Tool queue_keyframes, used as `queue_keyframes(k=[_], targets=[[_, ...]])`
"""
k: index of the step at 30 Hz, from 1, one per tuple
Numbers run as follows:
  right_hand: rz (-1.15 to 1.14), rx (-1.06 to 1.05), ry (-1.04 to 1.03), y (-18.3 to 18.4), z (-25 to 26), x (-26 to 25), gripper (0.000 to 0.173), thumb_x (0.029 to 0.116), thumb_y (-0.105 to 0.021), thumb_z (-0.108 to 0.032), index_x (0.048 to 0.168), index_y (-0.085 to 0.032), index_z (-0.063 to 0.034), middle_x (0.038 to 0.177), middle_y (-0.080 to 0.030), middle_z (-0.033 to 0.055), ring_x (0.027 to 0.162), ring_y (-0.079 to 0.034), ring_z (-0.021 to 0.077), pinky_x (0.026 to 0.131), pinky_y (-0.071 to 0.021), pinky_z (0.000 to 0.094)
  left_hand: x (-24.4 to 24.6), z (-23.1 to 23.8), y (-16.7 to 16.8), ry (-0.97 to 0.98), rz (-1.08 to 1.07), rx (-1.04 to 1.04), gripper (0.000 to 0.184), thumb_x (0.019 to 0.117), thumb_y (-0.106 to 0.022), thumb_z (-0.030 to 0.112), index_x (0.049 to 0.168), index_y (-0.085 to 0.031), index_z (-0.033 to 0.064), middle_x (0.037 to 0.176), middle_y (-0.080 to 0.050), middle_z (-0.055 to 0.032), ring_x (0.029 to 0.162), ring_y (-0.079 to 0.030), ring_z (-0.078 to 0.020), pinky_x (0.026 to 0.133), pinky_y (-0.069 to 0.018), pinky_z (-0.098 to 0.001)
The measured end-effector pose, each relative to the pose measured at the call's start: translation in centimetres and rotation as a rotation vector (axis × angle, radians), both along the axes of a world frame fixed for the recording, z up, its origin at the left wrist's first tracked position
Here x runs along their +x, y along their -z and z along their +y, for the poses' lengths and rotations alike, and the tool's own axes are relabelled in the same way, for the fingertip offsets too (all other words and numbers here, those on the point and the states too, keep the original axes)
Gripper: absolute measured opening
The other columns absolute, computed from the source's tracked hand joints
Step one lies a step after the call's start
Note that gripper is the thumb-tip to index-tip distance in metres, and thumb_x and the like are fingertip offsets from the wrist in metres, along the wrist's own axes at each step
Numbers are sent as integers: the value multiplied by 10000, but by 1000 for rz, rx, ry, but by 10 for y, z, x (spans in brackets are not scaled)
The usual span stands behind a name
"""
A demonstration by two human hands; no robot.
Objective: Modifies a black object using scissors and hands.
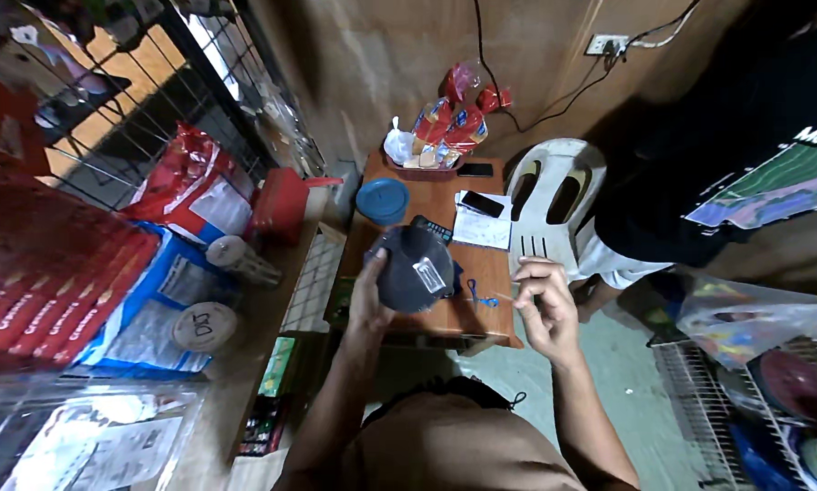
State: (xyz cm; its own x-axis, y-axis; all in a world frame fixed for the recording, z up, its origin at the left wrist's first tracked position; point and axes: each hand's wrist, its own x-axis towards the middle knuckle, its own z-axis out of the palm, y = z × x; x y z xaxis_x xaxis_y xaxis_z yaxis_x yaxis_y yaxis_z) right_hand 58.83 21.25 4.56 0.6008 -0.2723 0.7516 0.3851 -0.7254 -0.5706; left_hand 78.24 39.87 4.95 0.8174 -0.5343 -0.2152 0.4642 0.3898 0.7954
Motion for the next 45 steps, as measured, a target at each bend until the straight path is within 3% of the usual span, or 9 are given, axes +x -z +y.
queue_keyframes(k=[8, 13, 16, 21, 31, 35, 39, 43, 45], targets=[[77, 86, -43, -5, 4, 20, 126, 955, -621, -68, 975, -656, 52, 1174, -663, 177, 1010, -676, 152, 865, -586, 280, 0, -5, -2, -123, -242, 138, 219, 1000, -638, 184, 1194, -647, 82, 997, -741, -25, 889, -729, -130, 807, -632, -350], [167, -115, -14, -2, -23, 69, 234, 980, -637, -39, 1190, -733, -9, 1192, -660, 197, 1119, -647, 272, 980, -553, 384, 4, -35, 13, -22, -163, 53, 250, 1003, -631, 153, 1230, -626, 48, 1020, -732, -75, 907, -724, -168, 814, -627, -376], [153, -168, 55, 19, -44, 84, 145, 963, -641, -21, 1010, -778, -27, 1108, -686, 194, 1098, -650, 307, 984, -539, 416, 19, -57, 33, 97, -62, 51, 296, 1038, -570, 216, 1298, -582, 75, 1101, -709, -80, 994, -699, -177, 876, -597, -391], [84, -54, 165, 53, -64, 77, 182, 1000, -585, -68, 985, -749, 10, 1100, -705, 185, 1098, -662, 281, 980, -539, 388, 46, -95, 71, 171, 170, -8, 319, 1071, -465, 320, 1308, -569, 135, 1132, -699, -76, 1031, -689, -200, 874, -591, -430], [660, 307, 29, 190, -55, 41, 194, 989, -611, -78, 998, -783, 10, 1091, -736, 171, 1087, -688, 312, 1000, -537, 489, 70, -153, 91, 103, 191, -52, 369, 1064, -391, 398, 1298, -549, 161, 1159, -674, -58, 1061, -664, -201, 898, -572, -455], [966, 497, 177, 253, -88, 60, 271, 1033, -580, -174, 1194, -725, -12, 1218, -697, 197, 1151, -665, 312, 1049, -515, 471, 65, -165, 94, 178, 169, -23, 350, 1072, -372, 426, 1155, -596, 171, 918, -693, -8, 781, -686, -117, 660, -604, -321], [1370, 443, -81, 232, -126, 90, 531, 1028, -594, -138, 1539, -460, -88, 1469, -551, 222, 1350, -537, 389, 1136, -409, 563, 51, -174, 87, 143, 211, 6, 304, 1076, -376, 367, 1055, -611, 174, 811, -679, 23, 676, -662, -63, 583, -580, -247], [1469, 253, -68, 179, -155, 106, 475, 938, -688, -100, 1394, -590, -9, 1394, -570, 293, 1318, -521, 479, 1085, -401, 675, 44, -162, 92, 249, 149, 0, 273, 1044, -446, 361, 1098, -619, 157, 888, -714, 3, 762, -695, -78, 657, -608, -274], [1217, 269, -53, 145, -175, 114, 405, 940, -715, -135, 1315, -649, 5, 1301, -646, 268, 1241, -605, 433, 1068, -460, 634, 37, -158, 84, 261, 52, 76, 236, 1000, -569, 385, 1115, -614, 183, 895, -710, 39, 771, -687, -50, 679, -605, -251]])
